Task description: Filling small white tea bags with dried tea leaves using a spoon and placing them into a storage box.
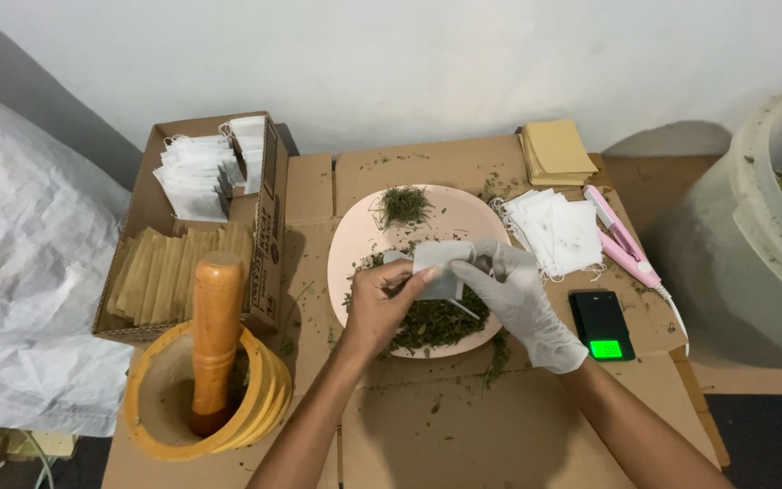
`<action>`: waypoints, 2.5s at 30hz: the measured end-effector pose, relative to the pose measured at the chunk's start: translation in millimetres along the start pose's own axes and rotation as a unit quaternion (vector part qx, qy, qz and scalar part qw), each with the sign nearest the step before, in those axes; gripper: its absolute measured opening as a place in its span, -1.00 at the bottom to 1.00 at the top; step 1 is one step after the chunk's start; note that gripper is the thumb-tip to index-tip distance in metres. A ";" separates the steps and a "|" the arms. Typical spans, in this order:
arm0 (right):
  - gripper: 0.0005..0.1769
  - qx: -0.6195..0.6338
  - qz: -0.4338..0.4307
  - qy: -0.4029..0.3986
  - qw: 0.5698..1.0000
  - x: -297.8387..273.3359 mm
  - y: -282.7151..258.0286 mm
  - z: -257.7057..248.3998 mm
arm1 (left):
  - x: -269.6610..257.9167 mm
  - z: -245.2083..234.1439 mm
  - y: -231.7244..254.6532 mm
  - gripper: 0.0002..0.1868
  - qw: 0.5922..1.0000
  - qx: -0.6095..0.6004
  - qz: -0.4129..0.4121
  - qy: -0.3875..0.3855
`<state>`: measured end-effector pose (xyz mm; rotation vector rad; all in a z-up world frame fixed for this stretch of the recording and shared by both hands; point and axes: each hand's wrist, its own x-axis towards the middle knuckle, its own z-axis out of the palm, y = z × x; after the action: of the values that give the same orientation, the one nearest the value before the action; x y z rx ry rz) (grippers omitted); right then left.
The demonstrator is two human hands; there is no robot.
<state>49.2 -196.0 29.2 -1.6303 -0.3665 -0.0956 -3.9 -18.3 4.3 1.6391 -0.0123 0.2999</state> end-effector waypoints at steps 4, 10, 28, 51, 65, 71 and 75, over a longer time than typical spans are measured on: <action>-0.87 0.000 0.006 -0.008 1.000 0.5 16.9 -6.3 | 1.4 -0.8 -7.9 -0.86 1.000 0.007 -0.006 0.007; -0.86 0.000 0.001 -0.022 1.000 1.0 15.3 -7.2 | 2.8 0.9 5.6 -0.85 1.000 -0.008 0.009 0.015; -0.85 0.032 0.103 -0.004 0.994 0.5 7.7 -6.2 | 5.1 -2.6 -3.5 -0.86 0.999 -0.002 0.033 0.032; -0.73 0.067 0.060 -0.049 0.995 -1.4 23.1 -58.2 | 20.7 25.1 -12.3 -0.77 0.996 0.051 0.033 -0.059; -0.59 -0.042 0.036 0.222 0.974 -74.6 75.2 -194.7 | 86.4 207.2 -41.7 -0.73 0.934 0.093 0.108 -0.328; -0.63 -0.112 0.063 0.264 0.956 -90.7 90.1 -207.7 | 90.7 235.6 -56.0 -0.73 0.905 0.160 0.105 -0.380; -0.69 -0.205 0.068 0.273 0.938 -89.8 79.8 -206.0 | 97.4 232.8 -48.1 -0.68 0.891 0.188 0.146 -0.388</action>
<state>20.0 -418.4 -51.7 -1.9473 0.2102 -0.5379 142.4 -225.3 -37.0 2.0499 -0.8608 -0.1605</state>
